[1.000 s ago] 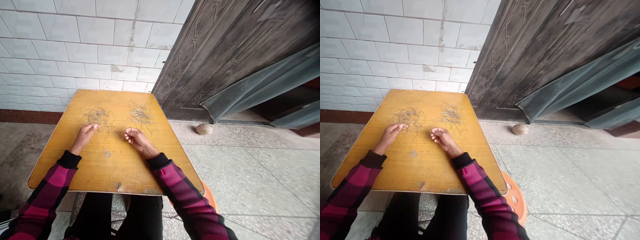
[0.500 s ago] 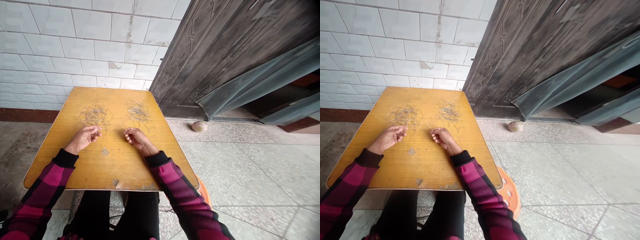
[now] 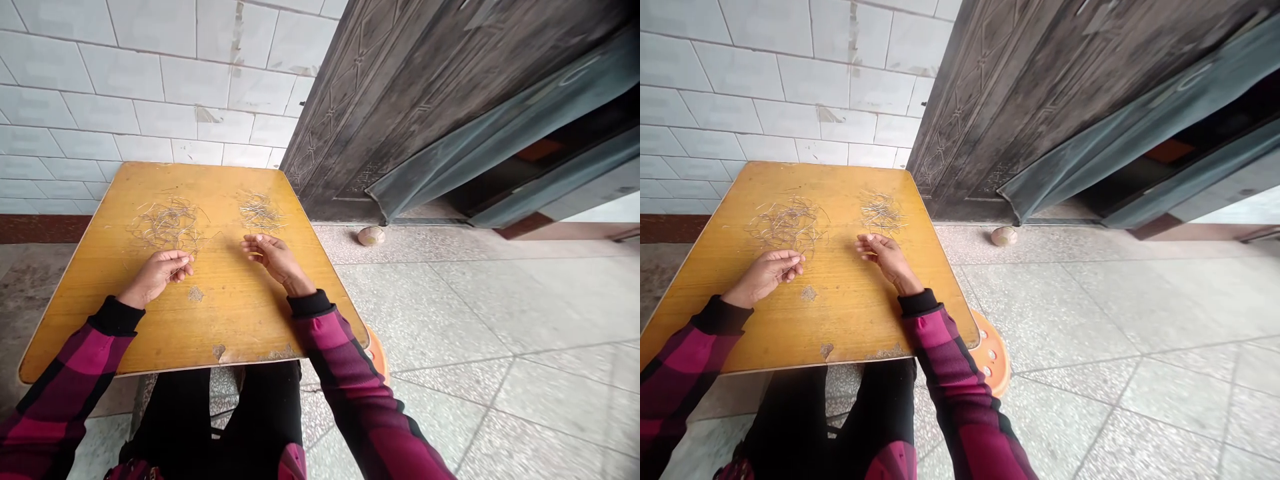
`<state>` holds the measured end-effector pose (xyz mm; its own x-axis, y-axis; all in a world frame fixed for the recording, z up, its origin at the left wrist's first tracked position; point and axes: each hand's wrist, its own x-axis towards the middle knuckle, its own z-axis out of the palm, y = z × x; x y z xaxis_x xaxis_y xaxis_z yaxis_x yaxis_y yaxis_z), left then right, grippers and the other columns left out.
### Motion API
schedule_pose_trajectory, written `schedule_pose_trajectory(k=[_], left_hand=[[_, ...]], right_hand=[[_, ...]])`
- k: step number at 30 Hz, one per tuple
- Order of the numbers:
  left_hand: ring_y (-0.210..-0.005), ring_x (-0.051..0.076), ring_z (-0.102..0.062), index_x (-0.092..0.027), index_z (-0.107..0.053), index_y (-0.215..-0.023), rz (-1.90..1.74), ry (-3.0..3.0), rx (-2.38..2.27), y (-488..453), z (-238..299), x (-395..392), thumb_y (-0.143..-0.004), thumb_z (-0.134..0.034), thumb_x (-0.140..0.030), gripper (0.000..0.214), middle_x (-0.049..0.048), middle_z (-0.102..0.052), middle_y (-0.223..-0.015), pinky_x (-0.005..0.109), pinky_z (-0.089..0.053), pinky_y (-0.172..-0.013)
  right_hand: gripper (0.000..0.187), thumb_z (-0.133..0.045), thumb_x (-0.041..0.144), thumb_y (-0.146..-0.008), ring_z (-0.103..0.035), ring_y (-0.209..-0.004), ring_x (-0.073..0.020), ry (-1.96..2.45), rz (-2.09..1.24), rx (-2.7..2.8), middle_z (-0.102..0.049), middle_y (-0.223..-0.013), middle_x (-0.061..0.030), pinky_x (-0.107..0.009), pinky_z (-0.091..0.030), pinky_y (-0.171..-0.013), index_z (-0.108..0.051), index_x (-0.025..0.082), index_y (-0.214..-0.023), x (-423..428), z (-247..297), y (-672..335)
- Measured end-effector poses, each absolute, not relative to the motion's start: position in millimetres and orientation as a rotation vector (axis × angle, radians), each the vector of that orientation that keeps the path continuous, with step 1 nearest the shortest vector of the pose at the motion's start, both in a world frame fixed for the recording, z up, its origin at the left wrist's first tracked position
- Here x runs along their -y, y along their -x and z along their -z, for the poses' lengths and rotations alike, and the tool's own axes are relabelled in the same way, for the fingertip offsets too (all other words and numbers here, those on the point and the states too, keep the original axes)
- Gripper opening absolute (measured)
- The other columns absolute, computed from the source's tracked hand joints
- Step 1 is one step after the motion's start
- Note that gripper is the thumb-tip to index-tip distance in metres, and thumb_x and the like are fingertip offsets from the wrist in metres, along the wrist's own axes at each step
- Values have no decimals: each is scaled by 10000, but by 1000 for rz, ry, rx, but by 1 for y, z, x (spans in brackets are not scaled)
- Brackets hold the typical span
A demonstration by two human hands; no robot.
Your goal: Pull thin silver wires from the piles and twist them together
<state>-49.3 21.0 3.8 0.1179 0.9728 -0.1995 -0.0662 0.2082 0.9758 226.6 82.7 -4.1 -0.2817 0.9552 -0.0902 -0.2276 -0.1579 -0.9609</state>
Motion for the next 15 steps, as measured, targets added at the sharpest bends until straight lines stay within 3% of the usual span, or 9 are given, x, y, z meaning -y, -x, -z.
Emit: schedule_pose_trajectory(k=[5, 9, 15], left_hand=[[-506, 113, -521, -164, -674, -723, -1003, -1306, -1254, 39, -1, -18, -728, -665, -359, 195, 42, -688, -658, 255, -405, -525], [-496, 136, -546, -170, -660, -699, -952, -1527, -1304, 32, 1, -16, -785, -605, -358, 214, 44, -688, -641, 271, -426, -525], [-493, 126, -554, -155, -658, -706, -881, -1522, -1276, 24, 5, -12, -807, -595, -371, 246, 47, -688, -632, 255, -420, -519]], right_hand=[[313, -652, 472, -862, -674, -734, -103, 931, -1791, 1135, -743, -881, -57, -201, -518, -627, -707, 169, -920, -79, 8, -217], [314, -706, 462, -821, -674, -686, -102, 932, -1901, 1256, -748, -820, -49, -200, -518, -613, -698, 159, -901, -75, 11, -213], [357, -750, 479, -756, -637, -683, -99, 844, -1643, 1735, -733, -823, -22, -229, -500, -675, -710, 160, -911, -62, 15, -206]])
